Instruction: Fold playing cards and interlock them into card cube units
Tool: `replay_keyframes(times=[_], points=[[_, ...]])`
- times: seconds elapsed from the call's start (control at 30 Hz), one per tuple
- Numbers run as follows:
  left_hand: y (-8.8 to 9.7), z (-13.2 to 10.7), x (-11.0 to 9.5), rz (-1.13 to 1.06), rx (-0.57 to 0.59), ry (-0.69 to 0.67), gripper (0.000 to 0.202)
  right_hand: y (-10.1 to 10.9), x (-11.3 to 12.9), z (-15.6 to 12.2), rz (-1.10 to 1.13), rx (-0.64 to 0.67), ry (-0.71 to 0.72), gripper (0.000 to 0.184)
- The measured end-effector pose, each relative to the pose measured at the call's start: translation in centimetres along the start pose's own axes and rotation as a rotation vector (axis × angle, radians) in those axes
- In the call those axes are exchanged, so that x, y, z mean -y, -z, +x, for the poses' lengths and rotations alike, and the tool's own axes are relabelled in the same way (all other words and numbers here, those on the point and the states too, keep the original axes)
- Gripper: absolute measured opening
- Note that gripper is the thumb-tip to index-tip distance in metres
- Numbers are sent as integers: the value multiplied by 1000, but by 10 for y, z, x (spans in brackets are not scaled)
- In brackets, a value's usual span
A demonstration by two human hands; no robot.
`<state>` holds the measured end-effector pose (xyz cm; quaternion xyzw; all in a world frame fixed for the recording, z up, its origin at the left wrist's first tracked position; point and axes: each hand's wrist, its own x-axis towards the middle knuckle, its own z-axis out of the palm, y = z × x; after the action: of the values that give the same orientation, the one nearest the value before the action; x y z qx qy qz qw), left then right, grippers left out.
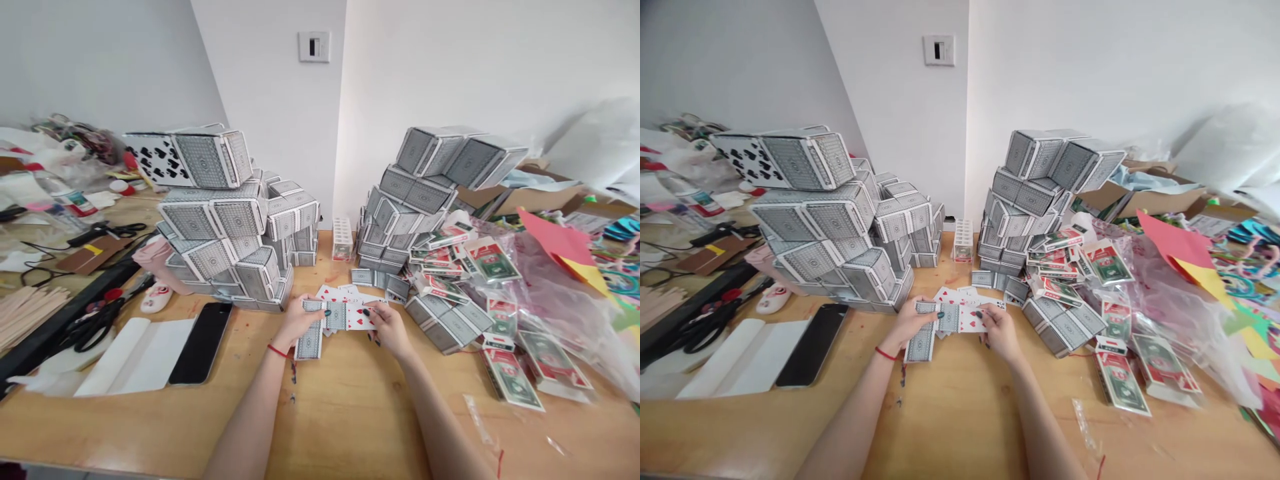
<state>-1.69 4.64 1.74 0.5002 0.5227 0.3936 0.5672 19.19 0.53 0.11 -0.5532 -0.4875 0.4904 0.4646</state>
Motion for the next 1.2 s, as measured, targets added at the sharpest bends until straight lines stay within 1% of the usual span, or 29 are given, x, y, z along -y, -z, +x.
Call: replay_keyframes(times=[0.1, 0.2, 0.3, 0.43, 0.6, 0.73, 0.87, 0.93, 1.03, 1.2], points=[[2, -1, -2, -78, 53, 39, 36, 1, 1, 1, 68, 56, -29, 28], [2, -1, -1, -116, 77, 57, 39, 3, 1, 1, 90, 63, -27, 29], [0, 0, 3, -109, 72, 72, 39, 0, 2, 0, 35, 54, -14, 30], [-7, -1, 4, -118, 56, 96, 39, -8, 3, -2, -10, 37, 1, 29], [-12, -3, 1, -154, 40, 110, 40, -15, 1, -3, 2, 97, -19, 28], [-10, -2, 3, -161, 52, 129, 42, -14, 2, -4, -8, 131, -12, 27], [-8, 0, 6, -177, 59, 133, 44, -11, 4, -3, 62, 181, -22, 30], [-8, 0, 7, -195, 58, 128, 45, -10, 4, -2, 103, 175, -41, 31], [-8, 1, 8, -222, 89, 131, 43, -10, 2, 0, 139, 150, -63, 32], [-8, 0, 7, -241, 121, 133, 33, -9, -2, 1, 104, 126, -45, 30]])
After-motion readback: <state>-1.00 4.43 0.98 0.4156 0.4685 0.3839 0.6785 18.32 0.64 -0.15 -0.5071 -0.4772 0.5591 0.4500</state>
